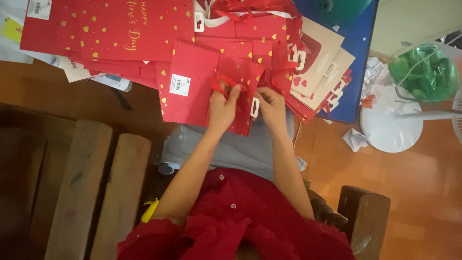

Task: The person repeatedly inserts white plastic handles into slots on red gift bags, then folds and tucks the bag flaps to secure the handles. The person works on multiple bags one at a time, stacking completed bags on the table.

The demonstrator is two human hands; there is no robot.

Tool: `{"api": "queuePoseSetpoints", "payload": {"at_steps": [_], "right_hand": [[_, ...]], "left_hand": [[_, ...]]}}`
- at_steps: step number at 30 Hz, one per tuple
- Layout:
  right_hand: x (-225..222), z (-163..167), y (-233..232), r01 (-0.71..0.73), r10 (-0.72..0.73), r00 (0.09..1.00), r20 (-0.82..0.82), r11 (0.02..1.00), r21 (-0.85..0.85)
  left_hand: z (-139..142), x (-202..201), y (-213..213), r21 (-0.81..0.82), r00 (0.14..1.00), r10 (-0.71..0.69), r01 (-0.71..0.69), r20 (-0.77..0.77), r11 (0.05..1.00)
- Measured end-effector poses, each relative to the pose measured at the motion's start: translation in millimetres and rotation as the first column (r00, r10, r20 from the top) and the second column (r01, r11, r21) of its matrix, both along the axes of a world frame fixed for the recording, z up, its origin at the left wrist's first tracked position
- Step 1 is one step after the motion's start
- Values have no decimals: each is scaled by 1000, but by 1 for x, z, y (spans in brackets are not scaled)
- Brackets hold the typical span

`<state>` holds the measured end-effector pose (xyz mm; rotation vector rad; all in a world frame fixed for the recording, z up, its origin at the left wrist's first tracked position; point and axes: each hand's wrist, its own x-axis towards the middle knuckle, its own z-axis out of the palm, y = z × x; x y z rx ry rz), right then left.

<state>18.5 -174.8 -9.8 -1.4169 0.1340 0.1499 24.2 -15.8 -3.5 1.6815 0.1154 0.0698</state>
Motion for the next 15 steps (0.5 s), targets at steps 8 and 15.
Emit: {"api": "queuePoseSetpoints", "payload": {"at_steps": [8, 15], "right_hand": [[1, -11, -1, 20, -21, 1000, 10, 999, 27], [1, -16, -5, -2, 2, 1000, -8, 1000, 12]], "left_hand": [[-15, -1, 3, -468, 995, -72, 93, 63, 879], [-25, 3, 3, -367, 991, -63, 101, 114, 925]]}}
